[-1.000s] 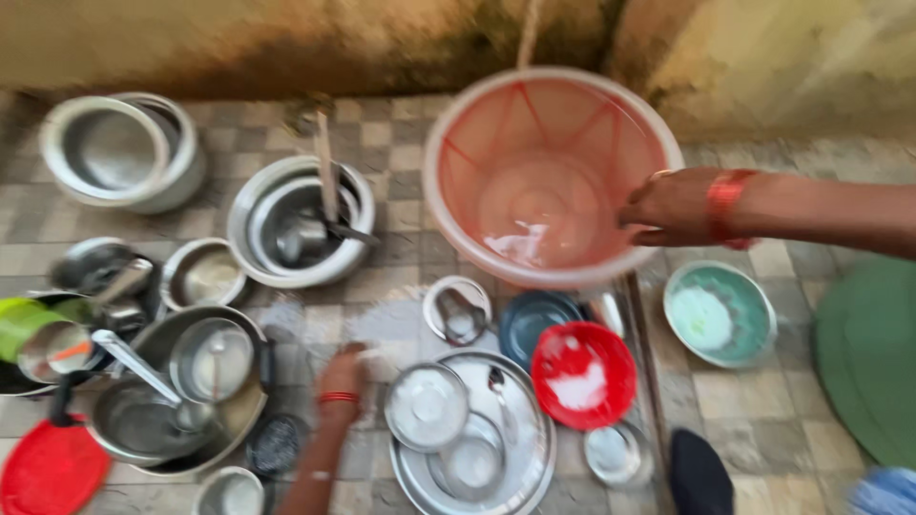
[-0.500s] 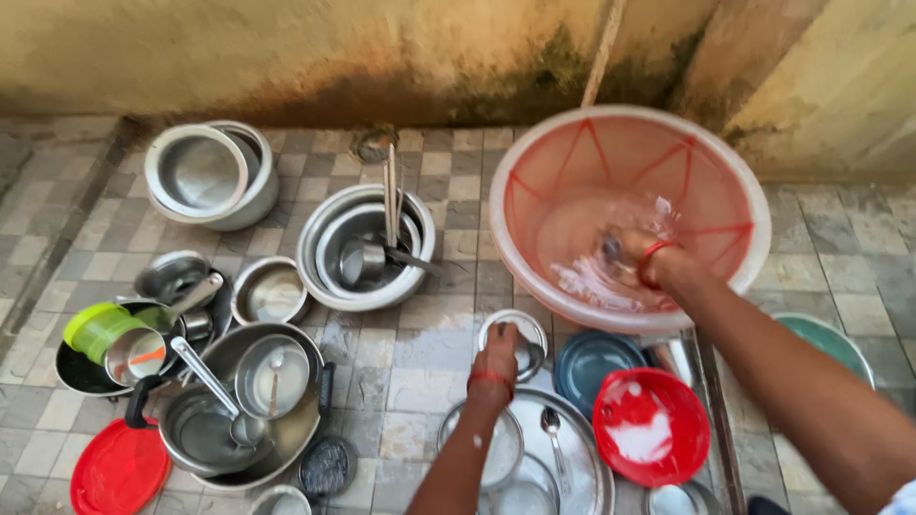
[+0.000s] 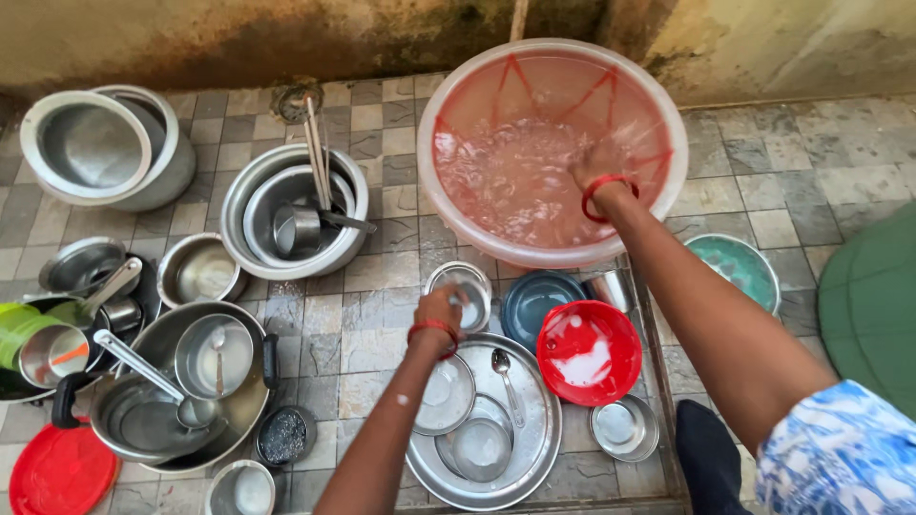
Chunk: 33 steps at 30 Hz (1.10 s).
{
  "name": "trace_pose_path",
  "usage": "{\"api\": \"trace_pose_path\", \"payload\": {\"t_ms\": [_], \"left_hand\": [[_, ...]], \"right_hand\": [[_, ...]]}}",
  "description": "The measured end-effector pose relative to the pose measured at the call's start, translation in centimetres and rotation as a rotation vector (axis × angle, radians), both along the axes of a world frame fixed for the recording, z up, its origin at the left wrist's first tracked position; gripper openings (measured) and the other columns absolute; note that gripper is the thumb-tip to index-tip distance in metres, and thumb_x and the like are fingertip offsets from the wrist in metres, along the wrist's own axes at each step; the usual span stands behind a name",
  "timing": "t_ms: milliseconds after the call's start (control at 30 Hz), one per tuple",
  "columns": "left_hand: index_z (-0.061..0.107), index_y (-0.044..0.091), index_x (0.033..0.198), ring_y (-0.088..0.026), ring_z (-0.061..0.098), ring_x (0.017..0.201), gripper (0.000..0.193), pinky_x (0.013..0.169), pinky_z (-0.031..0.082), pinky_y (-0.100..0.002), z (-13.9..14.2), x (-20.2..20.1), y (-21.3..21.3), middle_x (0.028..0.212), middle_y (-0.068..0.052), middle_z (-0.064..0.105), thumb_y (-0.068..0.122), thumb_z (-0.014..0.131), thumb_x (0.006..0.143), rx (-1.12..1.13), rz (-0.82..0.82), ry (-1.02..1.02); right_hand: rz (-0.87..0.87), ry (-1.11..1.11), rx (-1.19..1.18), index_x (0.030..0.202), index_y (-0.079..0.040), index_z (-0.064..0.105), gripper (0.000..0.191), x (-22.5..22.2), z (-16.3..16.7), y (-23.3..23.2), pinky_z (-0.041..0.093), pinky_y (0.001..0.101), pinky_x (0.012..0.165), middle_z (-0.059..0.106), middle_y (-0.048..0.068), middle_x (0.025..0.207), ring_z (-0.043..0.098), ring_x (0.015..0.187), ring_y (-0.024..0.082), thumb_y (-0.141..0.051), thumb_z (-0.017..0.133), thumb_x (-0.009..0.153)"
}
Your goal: The person washes metal pots, plates, and bowls by hand using a scrubber and soapy water while sitting on a tiled floor. They use a scrubber to clean the items and squeeze dishwashing liquid from a packet into a bowl.
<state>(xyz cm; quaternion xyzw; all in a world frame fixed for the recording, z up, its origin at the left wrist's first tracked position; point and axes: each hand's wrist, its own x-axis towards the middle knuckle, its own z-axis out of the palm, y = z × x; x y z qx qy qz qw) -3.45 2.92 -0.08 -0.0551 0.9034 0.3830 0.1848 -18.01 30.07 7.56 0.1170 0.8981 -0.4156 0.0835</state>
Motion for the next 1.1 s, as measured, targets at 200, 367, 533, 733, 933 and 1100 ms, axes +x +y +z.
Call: {"api": "trace_pose_path", "payload": {"t_ms": [200,367,533,733,933,1100], "left_hand": [[0.065,0.006,0.121,-0.039,0.064,0.114,0.039,0.092,0.055,-0.045,-4.7,-0.4,1.2,0.127,-0.023,0.062,0.013,0.073,0.084,-0.422,-0.389,0.033],[0.072,0.002,0.115,-0.039,0.072,0.11,0.027,0.092,0.059,-0.049,-4.1,-2.1,1.0,0.12,-0.024,0.071,0.02,0.055,0.104,-0.439,-0.183,-0.01],[0.052,-0.004,0.136,-0.046,0.067,0.108,0.053,0.091,0.056,-0.051,-1.8,-3.4,-1.9,0.122,-0.031,0.065,0.035,0.065,0.102,-0.377,0.083,0.034],[0.048,0.033,0.146,-0.053,0.045,0.127,0.071,0.1,0.047,-0.05,-0.9,-2.7,-7.7,0.169,-0.024,0.006,0.035,0.081,0.083,-0.481,-0.186,-0.047],[0.078,0.004,0.1,-0.038,0.073,0.099,0.033,0.083,0.06,-0.045,0.5,5.6,-19.6,0.105,-0.022,0.074,0.036,0.071,0.094,-0.754,0.246,-0.126],[0.078,0.009,0.106,-0.038,0.074,0.101,0.017,0.074,0.064,-0.045,-3.9,11.4,-20.8,0.11,-0.016,0.076,0.017,0.066,0.097,-0.939,0.399,-0.223]], "right_hand": [[0.122,-0.379,-0.834,0.109,-0.005,0.067,0.031,1.2,-0.7,1.2,0.052,0.0378,0.064,0.069,0.01,0.091,0.064,0.075,0.022,-0.033,0.053,0.108],[0.77,-0.279,-0.146,0.122,-0.013,0.067,0.031,4.1,2.5,-1.5,0.058,0.0354,0.08,0.071,0.008,0.109,0.066,0.099,0.018,-0.034,0.057,0.101],[0.248,-0.117,-0.464,0.133,-0.013,0.062,0.042,3.5,0.1,0.4,0.058,0.0397,0.088,0.065,0.0,0.13,0.062,0.113,0.017,-0.027,0.062,0.093],[-0.265,0.013,-0.399,0.129,-0.009,0.069,0.036,4.3,-0.9,2.3,0.047,0.0342,0.089,0.065,0.008,0.131,0.057,0.113,0.017,-0.023,0.064,0.097],[0.069,0.194,-0.048,0.124,-0.004,0.063,0.037,5.6,-2.2,1.6,0.051,0.0393,0.093,0.071,0.019,0.118,0.068,0.107,0.028,-0.028,0.064,0.096],[0.191,0.444,0.549,0.123,-0.006,0.073,0.03,6.4,-3.1,0.8,0.052,0.0528,0.089,0.071,0.027,0.113,0.067,0.1,0.046,-0.02,0.06,0.099]]}}
